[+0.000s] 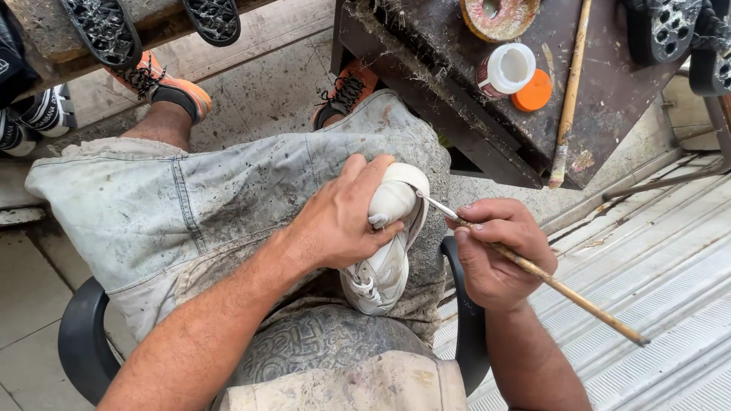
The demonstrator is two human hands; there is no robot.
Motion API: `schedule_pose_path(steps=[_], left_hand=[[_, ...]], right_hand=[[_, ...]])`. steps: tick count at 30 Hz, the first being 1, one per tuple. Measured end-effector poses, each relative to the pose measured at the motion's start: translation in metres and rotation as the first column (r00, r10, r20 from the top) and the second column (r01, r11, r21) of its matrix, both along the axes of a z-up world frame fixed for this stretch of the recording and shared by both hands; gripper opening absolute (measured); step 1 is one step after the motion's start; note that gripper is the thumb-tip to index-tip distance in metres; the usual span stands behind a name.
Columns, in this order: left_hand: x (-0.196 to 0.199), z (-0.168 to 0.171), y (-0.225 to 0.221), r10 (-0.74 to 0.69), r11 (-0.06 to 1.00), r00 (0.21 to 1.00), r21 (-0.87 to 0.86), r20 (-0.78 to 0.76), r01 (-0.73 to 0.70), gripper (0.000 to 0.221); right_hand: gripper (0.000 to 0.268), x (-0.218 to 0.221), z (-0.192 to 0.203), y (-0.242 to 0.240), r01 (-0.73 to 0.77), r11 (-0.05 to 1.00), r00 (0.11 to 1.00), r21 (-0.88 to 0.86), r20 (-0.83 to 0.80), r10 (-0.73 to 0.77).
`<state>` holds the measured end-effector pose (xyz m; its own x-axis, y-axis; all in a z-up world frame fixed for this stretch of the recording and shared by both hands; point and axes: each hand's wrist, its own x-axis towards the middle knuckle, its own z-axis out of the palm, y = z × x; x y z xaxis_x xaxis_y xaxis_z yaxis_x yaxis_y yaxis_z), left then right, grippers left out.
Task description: Applying adhesive to a sneaker and a replacement sole using a brush for repair.
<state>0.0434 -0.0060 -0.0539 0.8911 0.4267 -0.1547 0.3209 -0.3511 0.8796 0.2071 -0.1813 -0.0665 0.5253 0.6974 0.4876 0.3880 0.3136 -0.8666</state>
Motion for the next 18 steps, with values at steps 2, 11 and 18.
schedule_pose_path(steps=[2, 11, 18], left_hand=[[-0.0003, 0.0017, -0.0007, 0.002, 1.0, 1.0, 0.004, 0.0, -0.002, 0.075], [-0.0016, -0.0007, -0.0029, 0.003, 1.0, 1.0, 0.025, 0.015, -0.004, 0.079], [-0.0002, -0.0008, -0.0076, 0.01, 0.999, 1.0, 0.044, 0.012, -0.011, 0.081]], right_hand=[[0.019, -0.0019, 0.0007, 0.0015, 0.001, 1.0, 1.0, -0.01, 0.009, -0.001], [0.016, -0.0051, 0.0038, 0.006, 0.021, 0.999, 0.996, -0.037, 0.084, -0.018], [0.016, -0.0022, 0.0053, 0.0077, 0.031, 0.997, 0.986, -0.068, 0.165, -0.02]])
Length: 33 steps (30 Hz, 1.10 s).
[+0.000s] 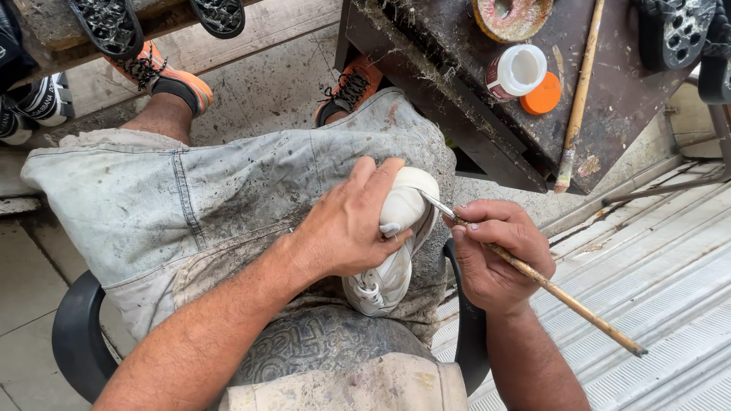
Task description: Applying adhesive to a sneaker and a replacement sole using a brush for repair.
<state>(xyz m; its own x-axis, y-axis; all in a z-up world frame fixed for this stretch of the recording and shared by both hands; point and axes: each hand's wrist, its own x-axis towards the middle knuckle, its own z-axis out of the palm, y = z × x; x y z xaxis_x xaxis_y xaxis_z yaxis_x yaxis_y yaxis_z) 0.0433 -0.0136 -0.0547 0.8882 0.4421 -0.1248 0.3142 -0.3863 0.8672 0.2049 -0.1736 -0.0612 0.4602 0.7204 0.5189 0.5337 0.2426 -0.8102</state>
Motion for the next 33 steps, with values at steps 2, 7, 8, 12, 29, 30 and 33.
schedule_pose_path(steps=[2, 7, 8, 12, 29, 30, 33], left_hand=[[0.0, -0.001, -0.001, 0.001, 1.0, 1.0, 0.007, 0.004, -0.001, 0.081], [0.001, 0.001, -0.002, -0.009, 1.0, 1.0, 0.027, -0.016, 0.009, 0.082], [0.001, 0.002, -0.002, -0.01, 0.999, 1.0, 0.033, -0.021, 0.011, 0.082], [0.001, 0.005, -0.002, -0.009, 0.999, 1.0, 0.04, -0.024, 0.01, 0.08], [-0.004, -0.004, 0.0, -0.051, 0.998, 0.995, 0.038, -0.09, 0.055, 0.078], [-0.004, -0.005, 0.001, -0.058, 0.998, 0.996, 0.028, -0.071, 0.06, 0.079], [-0.006, -0.007, 0.0, -0.062, 0.997, 0.998, 0.042, -0.025, 0.063, 0.081]], right_hand=[[0.016, 0.001, 0.003, 0.002, -0.008, 1.0, 1.0, -0.009, 0.011, 0.008], [0.016, 0.002, 0.017, 0.008, -0.026, 0.998, 0.998, -0.053, 0.06, 0.03], [0.016, 0.001, 0.02, 0.009, -0.034, 0.997, 0.997, -0.066, 0.073, 0.039], [0.016, -0.003, 0.028, 0.012, -0.01, 0.997, 0.986, -0.075, 0.163, 0.022], [0.017, -0.037, 0.009, -0.006, 0.103, 0.995, 0.989, 0.009, 0.109, -0.103], [0.017, -0.035, 0.009, -0.007, 0.081, 0.997, 0.996, 0.006, 0.023, -0.081], [0.016, -0.037, 0.012, -0.009, 0.112, 0.994, 0.994, -0.005, -0.006, -0.112]])
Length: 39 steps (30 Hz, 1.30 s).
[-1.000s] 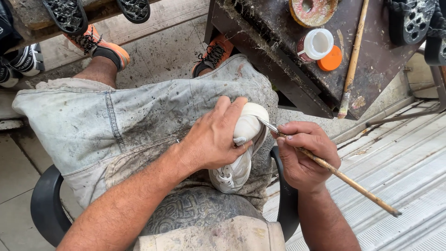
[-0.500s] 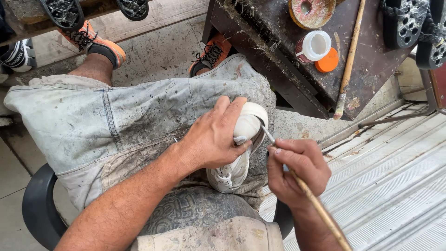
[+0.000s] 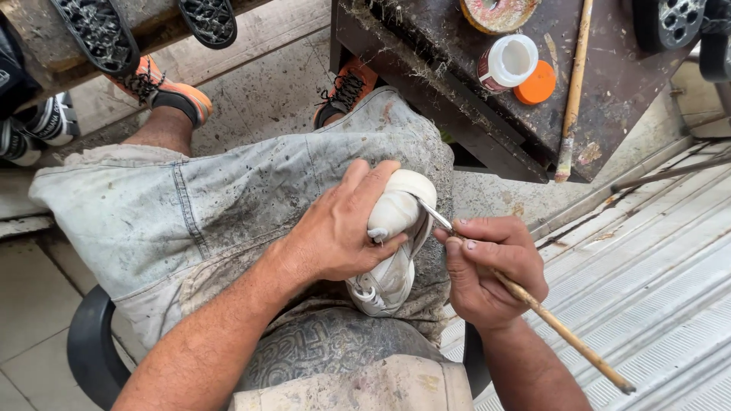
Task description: Applying adhesive to a sneaker and a replacement sole using a brush for repair.
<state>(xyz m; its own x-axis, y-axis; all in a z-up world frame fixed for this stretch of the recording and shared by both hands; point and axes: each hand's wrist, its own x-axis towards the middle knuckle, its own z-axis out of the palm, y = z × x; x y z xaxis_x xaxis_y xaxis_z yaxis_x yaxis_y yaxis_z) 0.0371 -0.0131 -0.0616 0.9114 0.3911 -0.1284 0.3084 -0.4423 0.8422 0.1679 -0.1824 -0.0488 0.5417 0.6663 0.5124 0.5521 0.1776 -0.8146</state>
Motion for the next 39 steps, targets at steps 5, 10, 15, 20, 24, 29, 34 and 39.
schedule_pose_path(steps=[5, 10, 15, 20, 24, 29, 34, 39], left_hand=[[-0.001, 0.0, 0.001, -0.007, 1.0, 1.0, -0.008, -0.005, 0.007, 0.082], [0.001, 0.001, 0.0, -0.003, 1.0, 1.0, 0.003, 0.011, 0.003, 0.081], [0.01, 0.004, -0.007, 0.055, 0.998, 0.985, 0.031, -0.165, -0.051, 0.079], [0.01, -0.005, -0.014, 0.087, 0.991, 0.991, 0.105, -0.1, -0.077, 0.084], [0.012, 0.011, -0.003, 0.045, 0.999, 0.998, 0.027, -0.036, -0.044, 0.081], [0.012, 0.014, -0.002, 0.036, 0.999, 0.999, 0.031, -0.02, -0.036, 0.078], [0.016, 0.014, -0.004, 0.022, 1.0, 0.999, 0.005, -0.042, -0.021, 0.082], [0.02, 0.01, 0.0, 0.038, 0.998, 0.992, -0.038, -0.119, -0.043, 0.079]], right_hand=[[0.018, 0.005, -0.002, -0.001, -0.033, 0.999, 0.998, 0.02, -0.044, 0.034], [0.017, 0.003, 0.003, -0.005, -0.02, 0.999, 0.999, -0.04, 0.05, 0.022], [0.018, -0.014, -0.013, -0.003, 0.164, 0.986, 0.922, -0.016, 0.358, -0.148], [0.011, -0.003, -0.015, 0.0, 0.095, 0.995, 0.906, -0.021, 0.416, -0.078], [0.015, 0.017, -0.019, 0.015, -0.085, 0.982, 0.953, 0.17, 0.301, 0.03], [0.015, 0.024, -0.002, 0.022, -0.129, 0.99, 0.925, 0.061, 0.367, 0.098], [0.011, 0.011, 0.008, 0.013, 0.003, 0.999, 0.909, -0.051, 0.416, 0.019], [0.012, 0.0, -0.001, 0.011, 0.101, 0.995, 0.896, -0.012, 0.435, -0.086]])
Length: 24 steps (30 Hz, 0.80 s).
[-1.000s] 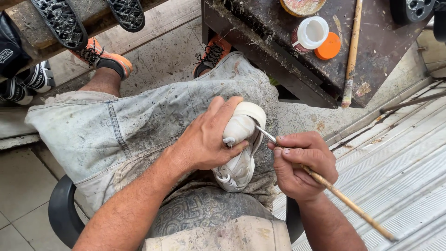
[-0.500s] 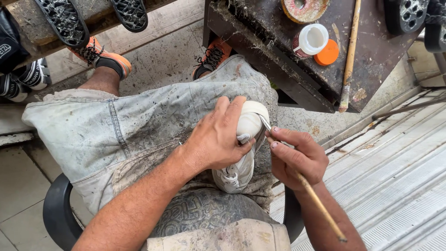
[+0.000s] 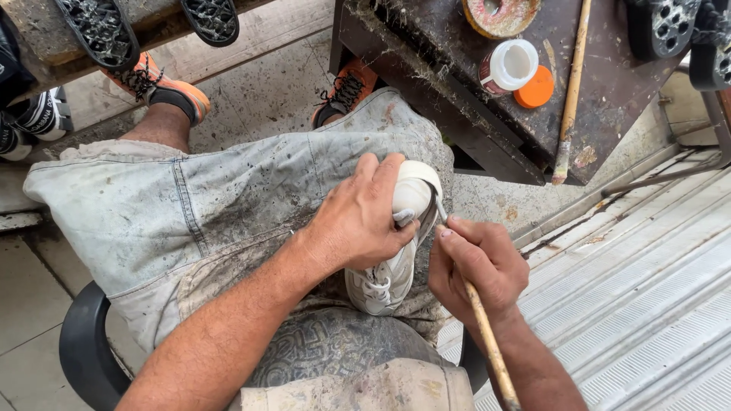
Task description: Applying adhesive to a sneaker and a replacement sole using a brush for repair.
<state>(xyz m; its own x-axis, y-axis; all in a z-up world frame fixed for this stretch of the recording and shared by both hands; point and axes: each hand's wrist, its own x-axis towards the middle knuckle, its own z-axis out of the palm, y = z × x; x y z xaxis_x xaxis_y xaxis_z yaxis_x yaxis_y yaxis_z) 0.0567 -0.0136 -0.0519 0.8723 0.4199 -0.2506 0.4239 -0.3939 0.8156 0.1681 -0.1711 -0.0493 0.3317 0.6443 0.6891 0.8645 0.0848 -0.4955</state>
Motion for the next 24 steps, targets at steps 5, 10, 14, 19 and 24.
schedule_pose_path(steps=[5, 10, 14, 19, 24], left_hand=[[-0.002, -0.001, 0.003, -0.003, 1.0, 1.0, -0.017, -0.008, 0.003, 0.077], [-0.007, 0.002, 0.01, -0.012, 0.995, 0.999, -0.099, 0.043, 0.017, 0.073], [-0.009, -0.006, 0.014, -0.003, 0.989, 0.991, -0.147, 0.135, 0.023, 0.075], [-0.012, -0.01, 0.018, -0.014, 0.985, 0.989, -0.171, 0.144, 0.039, 0.077], [-0.011, -0.01, 0.02, -0.019, 0.982, 0.989, -0.185, 0.146, 0.046, 0.075]], right_hand=[[0.015, 0.006, -0.013, 0.0, -0.045, 0.997, 0.997, 0.06, -0.057, 0.048], [0.016, 0.02, -0.002, -0.003, -0.063, 0.998, 0.959, 0.017, -0.277, 0.065], [0.015, 0.023, -0.004, -0.002, -0.131, 0.99, 0.92, 0.048, -0.367, 0.139], [0.014, 0.03, -0.005, -0.001, -0.178, 0.982, 0.875, 0.062, -0.446, 0.186], [0.015, 0.024, 0.0, 0.006, -0.221, 0.969, 0.869, 0.109, -0.43, 0.246]])
